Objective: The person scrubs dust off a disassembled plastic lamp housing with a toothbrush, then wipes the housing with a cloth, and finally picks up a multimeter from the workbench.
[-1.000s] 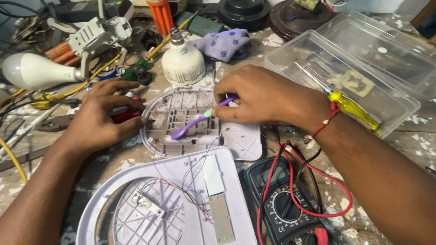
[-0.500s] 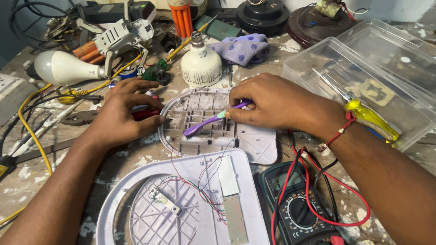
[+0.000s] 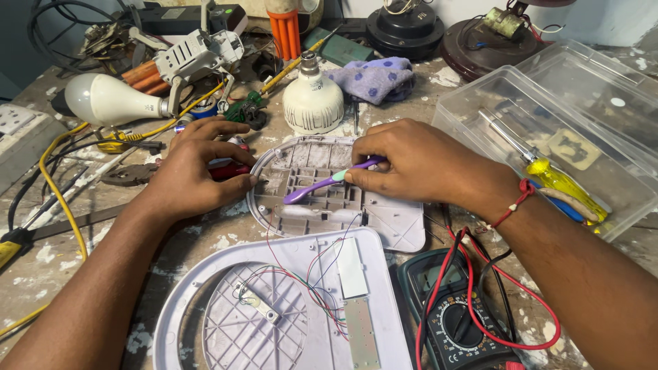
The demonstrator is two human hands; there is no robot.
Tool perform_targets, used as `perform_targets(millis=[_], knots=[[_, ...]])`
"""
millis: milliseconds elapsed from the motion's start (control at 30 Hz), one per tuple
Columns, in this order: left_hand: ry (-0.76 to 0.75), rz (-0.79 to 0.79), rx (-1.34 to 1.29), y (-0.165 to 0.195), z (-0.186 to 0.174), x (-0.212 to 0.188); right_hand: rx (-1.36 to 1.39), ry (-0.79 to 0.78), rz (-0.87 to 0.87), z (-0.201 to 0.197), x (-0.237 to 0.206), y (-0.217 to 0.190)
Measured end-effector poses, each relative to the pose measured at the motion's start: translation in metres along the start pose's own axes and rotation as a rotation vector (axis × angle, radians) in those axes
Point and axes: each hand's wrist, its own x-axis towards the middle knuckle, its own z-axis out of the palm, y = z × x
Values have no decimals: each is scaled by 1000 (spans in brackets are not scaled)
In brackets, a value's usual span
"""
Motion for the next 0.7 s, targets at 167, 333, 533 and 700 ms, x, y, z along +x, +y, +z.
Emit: perform_targets(millis=[167, 333, 533, 700], knots=[[2, 10, -9, -1, 1, 0, 83, -107, 66, -5, -1, -2], [2, 11, -10, -3, 2, 1, 25, -51, 16, 1, 1, -11], [4, 15, -1, -4, 3, 0, -39, 13, -28, -1, 0, -15], [-2, 4, -1, -3, 2, 1, -25, -62, 54, -1, 1, -15]])
